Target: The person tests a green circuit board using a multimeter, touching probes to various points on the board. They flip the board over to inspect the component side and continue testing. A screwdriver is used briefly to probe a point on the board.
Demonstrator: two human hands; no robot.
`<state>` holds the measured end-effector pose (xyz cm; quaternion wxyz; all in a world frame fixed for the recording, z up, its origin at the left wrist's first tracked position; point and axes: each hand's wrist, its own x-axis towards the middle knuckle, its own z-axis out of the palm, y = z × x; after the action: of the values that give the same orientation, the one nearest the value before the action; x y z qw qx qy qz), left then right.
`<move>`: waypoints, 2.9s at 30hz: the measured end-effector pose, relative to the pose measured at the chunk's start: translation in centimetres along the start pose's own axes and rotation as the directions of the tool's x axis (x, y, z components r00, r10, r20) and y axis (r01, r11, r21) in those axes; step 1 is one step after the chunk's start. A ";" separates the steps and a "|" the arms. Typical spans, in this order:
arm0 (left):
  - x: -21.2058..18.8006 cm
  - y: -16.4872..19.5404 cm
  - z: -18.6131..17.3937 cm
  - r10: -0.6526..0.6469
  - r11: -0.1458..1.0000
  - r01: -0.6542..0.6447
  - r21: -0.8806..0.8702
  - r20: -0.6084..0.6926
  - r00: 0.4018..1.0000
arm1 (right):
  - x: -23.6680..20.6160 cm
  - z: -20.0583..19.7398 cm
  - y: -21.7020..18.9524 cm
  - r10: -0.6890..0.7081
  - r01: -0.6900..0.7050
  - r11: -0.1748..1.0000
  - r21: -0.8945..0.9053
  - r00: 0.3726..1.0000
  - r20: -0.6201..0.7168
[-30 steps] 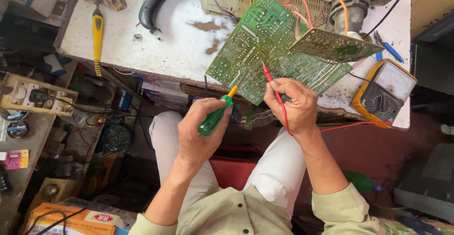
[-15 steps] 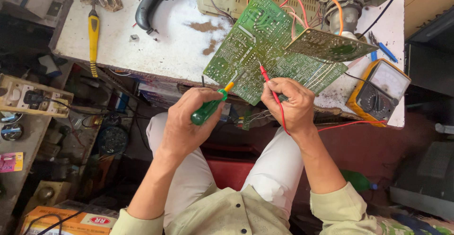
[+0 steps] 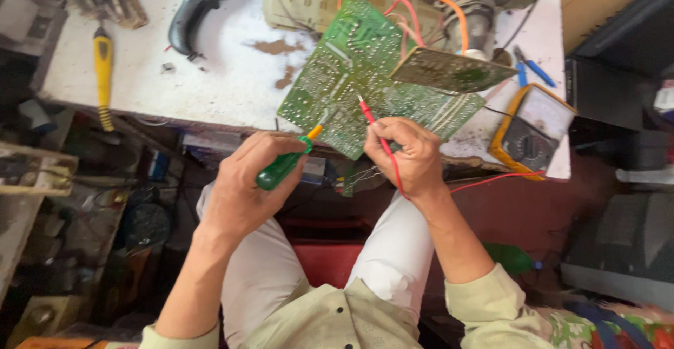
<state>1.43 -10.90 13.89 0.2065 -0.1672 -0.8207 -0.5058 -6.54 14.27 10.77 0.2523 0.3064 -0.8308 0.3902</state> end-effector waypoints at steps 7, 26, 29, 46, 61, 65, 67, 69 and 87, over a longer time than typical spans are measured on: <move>0.0 0.9 0.5 -0.055 0.990 0.053 0.127 0.012 0.998 | -0.8 -1.4 0.2 0.072 -0.080 0.993 0.082 0.993 0.098; -0.6 0.3 1.2 -0.090 0.981 0.078 0.177 0.056 0.994 | -0.6 -1.8 0.3 0.006 -0.007 0.999 0.037 1.000 0.030; -0.6 0.5 1.2 -0.098 0.979 0.087 0.187 0.048 0.994 | -0.6 -1.8 0.3 -0.001 0.000 0.999 0.040 1.000 0.029; 0.4 0.8 -0.1 -0.013 1.000 0.011 0.028 0.085 0.996 | -0.1 -1.0 0.1 0.013 -0.016 0.998 0.068 0.999 0.041; 0.5 0.5 -0.6 0.005 0.999 -0.012 0.051 0.127 0.992 | -0.1 -0.6 0.3 -0.042 0.040 0.996 0.075 0.999 0.024; 0.6 0.6 -0.6 0.004 0.999 -0.010 0.053 0.127 0.992 | -0.1 -0.6 0.3 -0.038 0.036 0.996 0.079 0.999 0.026; 0.7 0.7 -0.5 -0.002 0.998 -0.005 0.058 0.127 0.992 | 0.0 -0.8 0.3 -0.034 0.032 0.997 0.077 0.999 0.027; 0.7 0.8 -0.6 -0.009 0.998 0.002 0.055 0.125 0.992 | 0.1 -0.8 0.2 -0.026 0.023 0.997 0.078 0.999 0.028; 0.6 1.2 -0.6 -0.008 0.998 0.002 0.056 0.108 0.994 | 0.3 -1.2 -0.5 0.012 -0.015 0.998 0.058 0.999 0.048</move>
<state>1.62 -10.89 15.34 0.1651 -0.1867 -0.8450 -0.4732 -6.12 14.92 11.91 0.2208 0.3171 -0.8269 0.4086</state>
